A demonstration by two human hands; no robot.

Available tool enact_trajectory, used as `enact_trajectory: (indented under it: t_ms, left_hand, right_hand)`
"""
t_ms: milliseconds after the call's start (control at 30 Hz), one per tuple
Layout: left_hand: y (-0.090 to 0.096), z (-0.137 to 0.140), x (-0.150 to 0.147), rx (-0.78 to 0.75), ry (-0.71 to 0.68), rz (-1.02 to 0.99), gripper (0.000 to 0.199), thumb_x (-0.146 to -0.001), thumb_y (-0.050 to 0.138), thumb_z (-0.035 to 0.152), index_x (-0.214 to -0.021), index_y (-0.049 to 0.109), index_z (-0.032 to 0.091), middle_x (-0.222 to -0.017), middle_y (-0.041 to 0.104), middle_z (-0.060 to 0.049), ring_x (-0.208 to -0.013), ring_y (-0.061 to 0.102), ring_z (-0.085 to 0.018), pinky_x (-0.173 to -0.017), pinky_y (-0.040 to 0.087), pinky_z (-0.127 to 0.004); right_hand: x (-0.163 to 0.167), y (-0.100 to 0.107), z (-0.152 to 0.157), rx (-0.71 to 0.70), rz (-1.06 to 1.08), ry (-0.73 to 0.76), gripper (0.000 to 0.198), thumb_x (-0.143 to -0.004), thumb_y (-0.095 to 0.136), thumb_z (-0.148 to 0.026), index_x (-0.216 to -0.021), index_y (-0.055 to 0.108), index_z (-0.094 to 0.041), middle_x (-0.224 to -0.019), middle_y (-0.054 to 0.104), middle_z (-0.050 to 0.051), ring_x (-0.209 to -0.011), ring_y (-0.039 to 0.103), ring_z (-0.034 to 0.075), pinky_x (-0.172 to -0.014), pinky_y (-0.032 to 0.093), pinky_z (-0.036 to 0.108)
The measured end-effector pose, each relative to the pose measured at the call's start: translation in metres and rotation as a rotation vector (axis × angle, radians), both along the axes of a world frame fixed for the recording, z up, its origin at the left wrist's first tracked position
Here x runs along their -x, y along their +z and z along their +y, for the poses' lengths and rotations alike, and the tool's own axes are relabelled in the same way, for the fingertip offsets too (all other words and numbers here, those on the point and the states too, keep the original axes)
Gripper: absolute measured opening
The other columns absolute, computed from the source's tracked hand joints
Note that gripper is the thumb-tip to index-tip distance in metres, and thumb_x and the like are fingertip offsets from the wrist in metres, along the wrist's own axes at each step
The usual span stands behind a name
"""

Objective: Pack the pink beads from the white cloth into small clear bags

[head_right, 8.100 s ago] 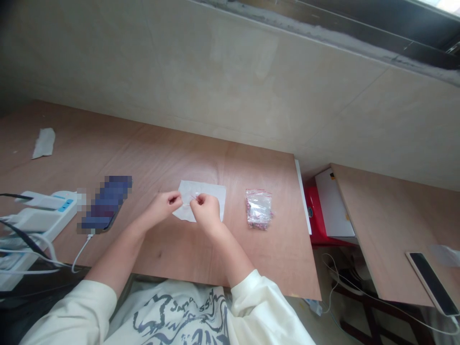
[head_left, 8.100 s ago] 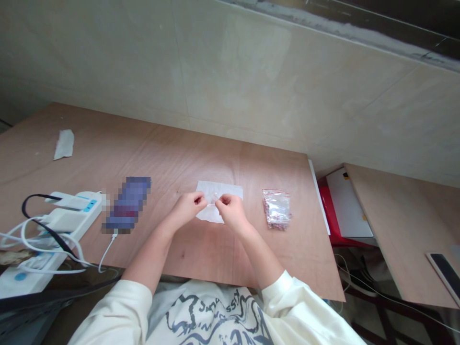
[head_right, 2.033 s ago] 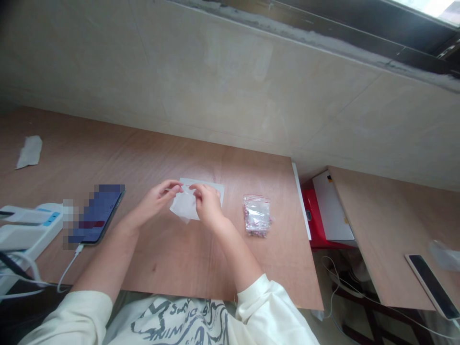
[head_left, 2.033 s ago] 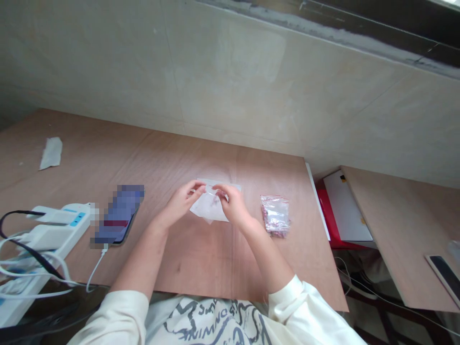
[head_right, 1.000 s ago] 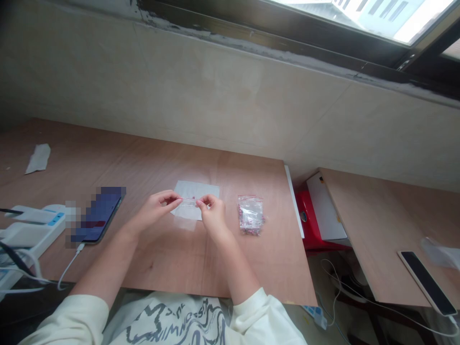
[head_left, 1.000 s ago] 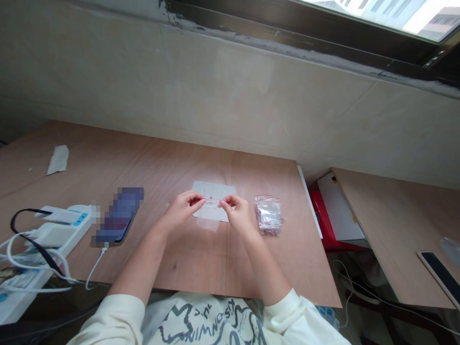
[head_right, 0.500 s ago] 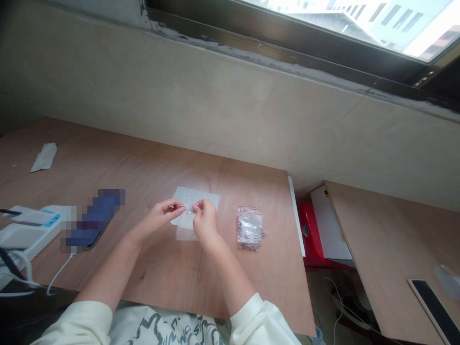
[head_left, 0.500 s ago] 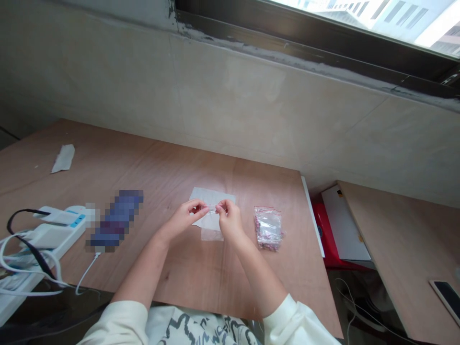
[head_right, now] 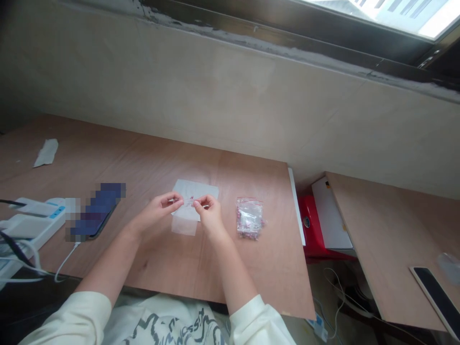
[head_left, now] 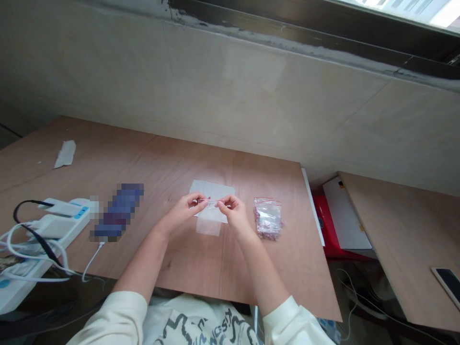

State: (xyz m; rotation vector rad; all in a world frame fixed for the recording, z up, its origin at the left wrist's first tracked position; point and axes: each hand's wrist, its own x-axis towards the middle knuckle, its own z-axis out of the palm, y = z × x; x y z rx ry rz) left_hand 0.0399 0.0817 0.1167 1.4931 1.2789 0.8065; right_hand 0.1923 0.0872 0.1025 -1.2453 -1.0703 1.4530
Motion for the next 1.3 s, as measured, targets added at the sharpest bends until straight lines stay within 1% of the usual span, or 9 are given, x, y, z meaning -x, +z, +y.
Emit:
enact_trajectory:
  t_ms: [100, 200, 367, 533, 667, 867, 1000, 1200, 1300]
  left_hand:
    - [0.001, -0.004, -0.001, 0.033, -0.01, -0.032, 0.02, -0.072, 0.047, 0.036, -0.071, 0.052, 0.016, -0.066, 0.047, 0.003, -0.061, 0.043, -0.009, -0.056, 0.033, -0.02]
    - [-0.004, -0.005, 0.003, -0.026, -0.015, -0.017, 0.02, -0.072, 0.047, 0.034, -0.07, 0.053, 0.016, -0.069, 0.05, 0.002, -0.067, 0.045, -0.011, -0.061, 0.034, -0.02]
    - [-0.009, -0.004, 0.011, -0.117, 0.025, 0.043, 0.019, -0.074, 0.045, 0.033, -0.069, 0.052, 0.016, -0.07, 0.05, 0.001, -0.07, 0.046, -0.012, -0.063, 0.034, -0.021]
    - [-0.006, -0.005, 0.011, -0.061, -0.028, 0.029, 0.018, -0.074, 0.045, 0.033, -0.069, 0.052, 0.017, -0.07, 0.052, 0.001, -0.07, 0.048, -0.012, -0.063, 0.035, -0.021]
    - [-0.008, -0.003, 0.008, -0.02, -0.078, -0.026, 0.02, -0.075, 0.043, 0.034, -0.073, 0.053, 0.017, -0.074, 0.054, 0.0, -0.074, 0.049, -0.013, -0.066, 0.037, -0.022]
    - [-0.013, 0.004, 0.01, -0.071, -0.088, -0.037, 0.022, -0.075, 0.044, 0.035, -0.072, 0.055, 0.016, -0.072, 0.054, 0.0, -0.073, 0.049, -0.013, -0.067, 0.036, -0.023]
    - [-0.018, 0.007, 0.018, 0.001, -0.035, -0.057, 0.022, -0.074, 0.046, 0.036, -0.07, 0.054, 0.016, -0.066, 0.05, 0.002, -0.063, 0.046, -0.01, -0.058, 0.036, -0.021]
    - [-0.029, 0.007, 0.027, -0.077, 0.099, -0.08, 0.02, -0.069, 0.053, 0.034, -0.062, 0.054, 0.015, -0.064, 0.05, 0.001, -0.065, 0.046, -0.011, -0.061, 0.036, -0.021]
    - [-0.031, 0.005, 0.031, 0.015, 0.138, -0.104, 0.022, -0.067, 0.054, 0.037, -0.067, 0.058, 0.015, -0.065, 0.055, 0.0, -0.066, 0.049, -0.012, -0.062, 0.038, -0.022]
  right_hand:
    - [0.006, 0.001, -0.006, -0.008, -0.007, -0.036, 0.011, -0.058, 0.057, -0.023, -0.055, 0.048, -0.017, -0.057, 0.051, -0.003, -0.054, 0.043, 0.009, -0.056, 0.032, 0.022]
    - [0.011, 0.002, -0.01, -0.038, -0.004, -0.029, 0.011, -0.058, 0.057, -0.023, -0.054, 0.048, -0.017, -0.057, 0.049, -0.003, -0.056, 0.044, 0.009, -0.056, 0.032, 0.022]
    - [0.017, 0.0, -0.012, -0.03, -0.011, 0.033, 0.014, -0.062, 0.057, -0.031, -0.063, 0.052, -0.017, -0.065, 0.055, -0.001, -0.064, 0.049, 0.011, -0.064, 0.037, 0.024]
    - [0.024, -0.004, -0.009, -0.024, -0.031, 0.045, 0.017, -0.061, 0.057, -0.033, -0.062, 0.054, -0.017, -0.066, 0.058, 0.002, -0.07, 0.053, 0.014, -0.067, 0.039, 0.026]
    - [0.03, -0.006, -0.005, -0.011, -0.104, -0.013, 0.015, -0.061, 0.057, -0.029, -0.056, 0.05, -0.017, -0.058, 0.056, 0.001, -0.065, 0.053, 0.014, -0.066, 0.039, 0.028]
    - [0.032, -0.005, -0.001, -0.018, -0.198, -0.078, 0.014, -0.061, 0.056, -0.027, -0.056, 0.05, -0.016, -0.057, 0.057, 0.001, -0.06, 0.053, 0.014, -0.061, 0.039, 0.027]
    - [0.031, -0.005, 0.001, -0.02, -0.178, -0.077, 0.019, -0.061, 0.057, -0.033, -0.058, 0.054, -0.015, -0.059, 0.059, 0.003, -0.063, 0.053, 0.014, -0.063, 0.039, 0.027]
    - [0.028, -0.012, 0.003, 0.014, -0.108, -0.053, 0.019, -0.06, 0.058, -0.035, -0.06, 0.056, -0.016, -0.062, 0.06, 0.002, -0.064, 0.052, 0.013, -0.064, 0.038, 0.026]
    - [0.026, -0.016, 0.002, 0.018, -0.075, -0.049, 0.018, -0.061, 0.057, -0.033, -0.055, 0.055, -0.017, -0.06, 0.059, 0.001, -0.062, 0.051, 0.012, -0.064, 0.037, 0.026]
